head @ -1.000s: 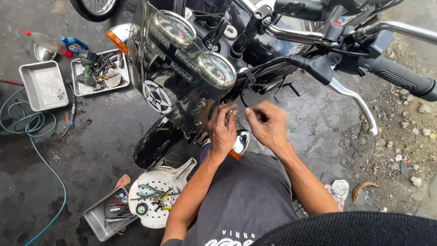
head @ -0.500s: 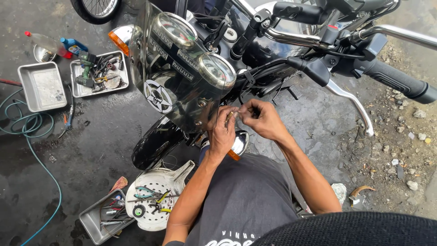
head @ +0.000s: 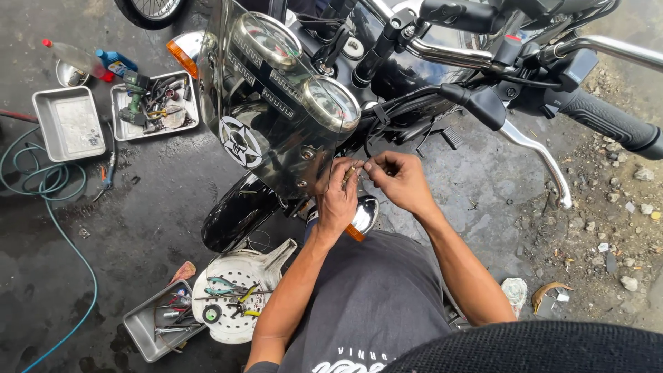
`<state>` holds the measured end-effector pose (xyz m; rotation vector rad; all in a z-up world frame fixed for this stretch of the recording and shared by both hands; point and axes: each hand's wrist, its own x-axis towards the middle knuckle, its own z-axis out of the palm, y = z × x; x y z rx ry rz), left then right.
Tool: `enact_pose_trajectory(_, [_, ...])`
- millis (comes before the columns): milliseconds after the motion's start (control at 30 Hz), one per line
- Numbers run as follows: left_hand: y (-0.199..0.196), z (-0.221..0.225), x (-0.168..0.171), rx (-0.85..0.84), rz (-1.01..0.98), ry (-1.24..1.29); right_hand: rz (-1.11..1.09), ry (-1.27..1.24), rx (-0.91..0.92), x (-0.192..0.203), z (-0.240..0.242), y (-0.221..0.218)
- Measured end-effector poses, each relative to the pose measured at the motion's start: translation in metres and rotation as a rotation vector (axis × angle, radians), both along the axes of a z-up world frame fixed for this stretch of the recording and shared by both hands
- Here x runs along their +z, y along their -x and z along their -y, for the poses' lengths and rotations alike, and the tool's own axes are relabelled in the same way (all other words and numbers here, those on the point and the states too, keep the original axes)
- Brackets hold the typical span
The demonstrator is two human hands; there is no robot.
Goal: Repairing the electrical wiring and testing the front lights of a motorcycle using a test light.
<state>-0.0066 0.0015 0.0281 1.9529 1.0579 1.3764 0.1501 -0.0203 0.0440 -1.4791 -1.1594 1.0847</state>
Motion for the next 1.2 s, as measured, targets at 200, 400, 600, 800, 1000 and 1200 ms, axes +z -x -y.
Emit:
enact_pose_trajectory(200, [0.0, -0.001, 0.004, 0.004, -0.131, -0.037, 0.281, -0.119, -0.025, -0.046, 0.002, 0.001])
enact_pose_trajectory(400, [-0.003, 0.0, 0.002, 0.014, -0.234, -0.04, 0.823, -0.809, 0.147, -0.087, -0.003, -0.019])
enact_pose_trajectory(600, [-0.002, -0.003, 0.002, 0.006, -0.151, 0.003, 0.402, -0.784, 0.03, -0.119, -0.008, -0.016])
enact_pose_trajectory(800, [0.0, -0.005, 0.02, -0.003, -0.049, -0.018, -0.342, -0.164, -0.05, -0.067, 0.017, -0.004])
enact_pose_trajectory(1000, [-0.001, -0.007, 0.0, 0.013, -0.083, -0.075, -0.302, -0.06, -0.089, -0.039, 0.003, 0.005])
enact_pose_trajectory(1200, [0.001, -0.007, 0.014, 0.001, -0.069, -0.048, -0.145, -0.074, -0.152, -0.056, -0.004, -0.004])
